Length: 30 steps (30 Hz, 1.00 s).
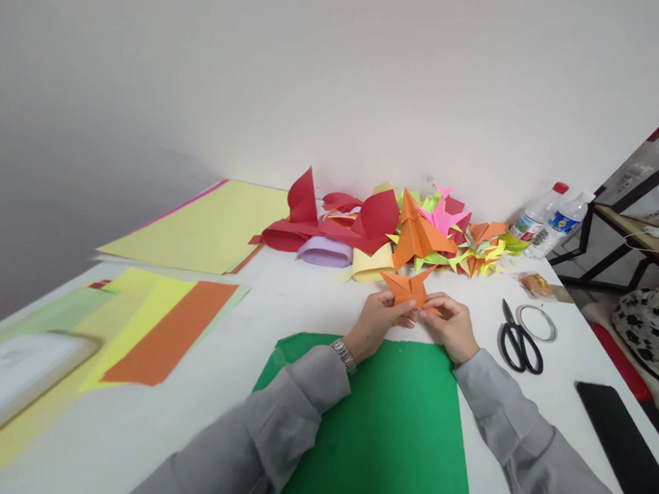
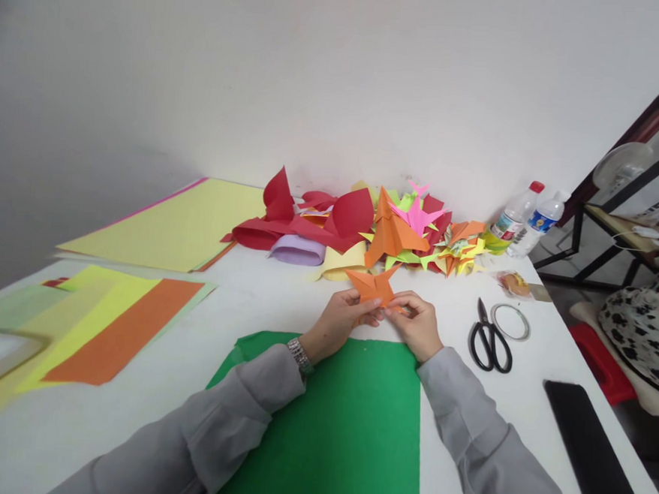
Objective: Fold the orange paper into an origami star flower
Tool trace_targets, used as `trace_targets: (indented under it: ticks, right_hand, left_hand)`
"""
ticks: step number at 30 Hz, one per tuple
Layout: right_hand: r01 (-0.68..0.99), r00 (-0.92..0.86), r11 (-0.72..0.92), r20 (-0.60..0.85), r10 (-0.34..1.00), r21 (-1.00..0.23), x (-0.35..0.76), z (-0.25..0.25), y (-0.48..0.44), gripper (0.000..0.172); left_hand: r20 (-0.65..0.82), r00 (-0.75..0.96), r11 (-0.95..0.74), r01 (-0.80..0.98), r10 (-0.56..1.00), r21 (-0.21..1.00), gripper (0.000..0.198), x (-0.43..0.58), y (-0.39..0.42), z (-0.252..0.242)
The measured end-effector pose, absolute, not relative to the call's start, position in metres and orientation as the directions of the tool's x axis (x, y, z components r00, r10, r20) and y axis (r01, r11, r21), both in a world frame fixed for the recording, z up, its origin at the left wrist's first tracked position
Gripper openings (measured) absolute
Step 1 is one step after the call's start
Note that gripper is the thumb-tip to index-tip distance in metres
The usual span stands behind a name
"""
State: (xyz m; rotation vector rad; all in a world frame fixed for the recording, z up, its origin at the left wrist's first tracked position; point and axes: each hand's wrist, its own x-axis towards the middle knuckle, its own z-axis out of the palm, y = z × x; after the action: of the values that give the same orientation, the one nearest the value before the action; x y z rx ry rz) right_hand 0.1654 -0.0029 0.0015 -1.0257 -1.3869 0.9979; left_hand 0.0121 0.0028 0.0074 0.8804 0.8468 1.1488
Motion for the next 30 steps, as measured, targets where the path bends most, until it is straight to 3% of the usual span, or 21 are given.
trace_targets:
  ticks: [25,30]
  right_hand:
    - [0.12,-0.084,0.357,0.349,0.933,-0.926,0.1647,0.0019,-0.0038,0.01]
    - [0.101,-0.098,0.311,0.301,0.949,-0.945,0.1673,-0.0011,-0.0023,0.017]
  left_hand:
    - [-0.11,0.166,0.172,-0.427,0.98,0.888,0.031,0.0108,0.0027,0.0063]
    - [-0.122,0.185,0.194,-0.445,0.975,0.874,0.03,0.0097,0.0044,0.0045]
